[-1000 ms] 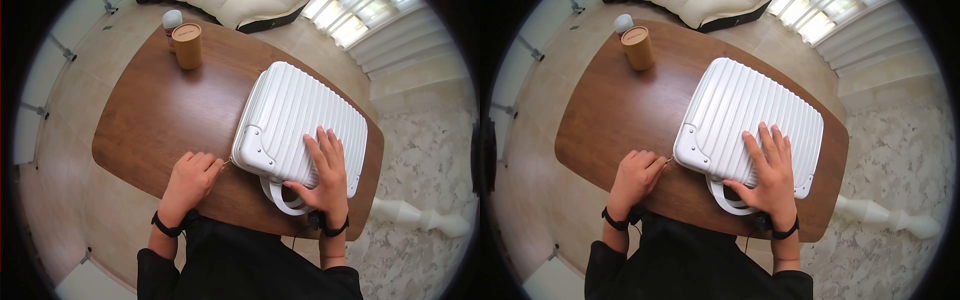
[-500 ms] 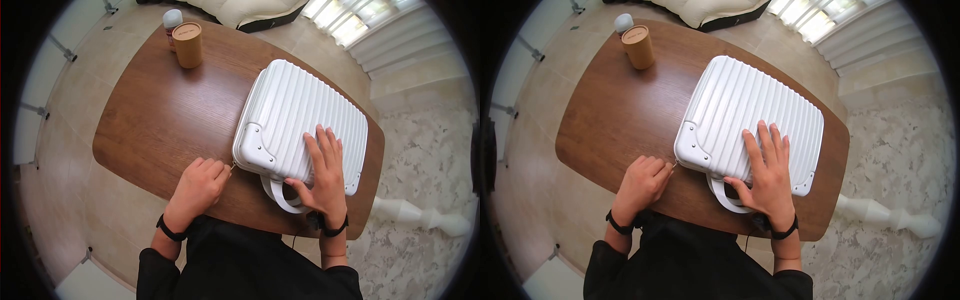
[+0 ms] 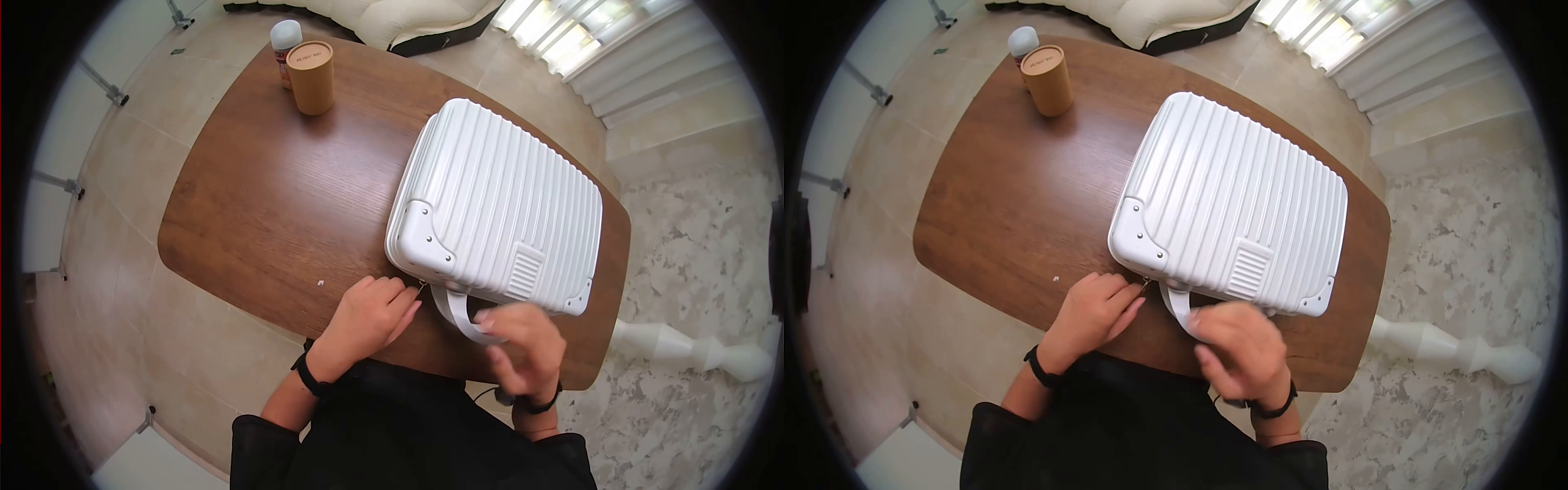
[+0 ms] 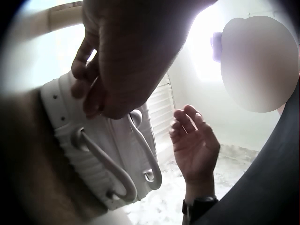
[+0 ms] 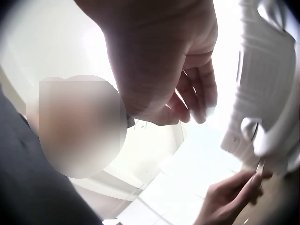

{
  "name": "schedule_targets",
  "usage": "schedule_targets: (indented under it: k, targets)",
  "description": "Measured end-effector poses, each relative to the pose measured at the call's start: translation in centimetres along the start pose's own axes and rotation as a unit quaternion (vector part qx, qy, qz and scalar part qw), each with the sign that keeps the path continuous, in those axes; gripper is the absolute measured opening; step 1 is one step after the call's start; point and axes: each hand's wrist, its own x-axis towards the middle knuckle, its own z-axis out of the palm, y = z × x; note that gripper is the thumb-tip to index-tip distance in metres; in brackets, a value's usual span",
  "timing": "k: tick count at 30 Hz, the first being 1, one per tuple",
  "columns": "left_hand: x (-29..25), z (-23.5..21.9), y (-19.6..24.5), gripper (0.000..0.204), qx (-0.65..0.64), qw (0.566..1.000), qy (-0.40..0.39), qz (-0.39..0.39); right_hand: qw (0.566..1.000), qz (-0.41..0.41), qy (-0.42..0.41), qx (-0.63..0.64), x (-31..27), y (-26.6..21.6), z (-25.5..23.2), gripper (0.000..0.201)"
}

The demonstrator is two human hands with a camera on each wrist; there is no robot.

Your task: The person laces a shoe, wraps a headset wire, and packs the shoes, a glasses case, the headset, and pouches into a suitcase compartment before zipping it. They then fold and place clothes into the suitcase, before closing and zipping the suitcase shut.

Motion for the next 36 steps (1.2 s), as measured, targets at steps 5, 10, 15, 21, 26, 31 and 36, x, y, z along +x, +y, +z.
schedule_targets:
  k: [5,10,15,21,26,31,36]
  targets:
    - [-0.2,-0.1,-0.6,0.019,-0.038,0.999,0.009,-0.014,0.933,0.195,-0.255,0.163,-2.3,-0.3,4.8,0.041]
    - [0.1,-0.8,-0.5,0.023,-0.027,0.999,0.02,-0.011,0.961,0.194,-0.138,0.138,-3.3,0.7,8.8,0.065]
    - [-0.1,-1.0,0.0,0.021,-0.044,0.999,0.0,-0.012,0.969,0.186,-0.115,0.116,-2.9,1.0,10.5,0.078]
    - [-0.9,-2.1,1.1,0.019,-0.1,0.995,0.0,0.022,0.956,0.239,-0.079,0.154,-2.9,1.3,11.0,0.073]
    - [0.7,-2.8,3.2,0.023,-0.12,0.991,0.013,0.059,0.994,0.099,-0.023,-0.028,-3.9,2.6,11.8,0.062]
    - [4.2,-3.3,3.1,0.04,0.016,0.991,0.094,0.093,0.985,0.136,0.032,-0.098,-4.0,2.0,12.2,0.045]
    - [6.6,-2.4,1.5,0.045,0.057,0.996,0.04,0.061,0.969,0.151,0.04,-0.189,-3.5,0.6,11.5,0.043]
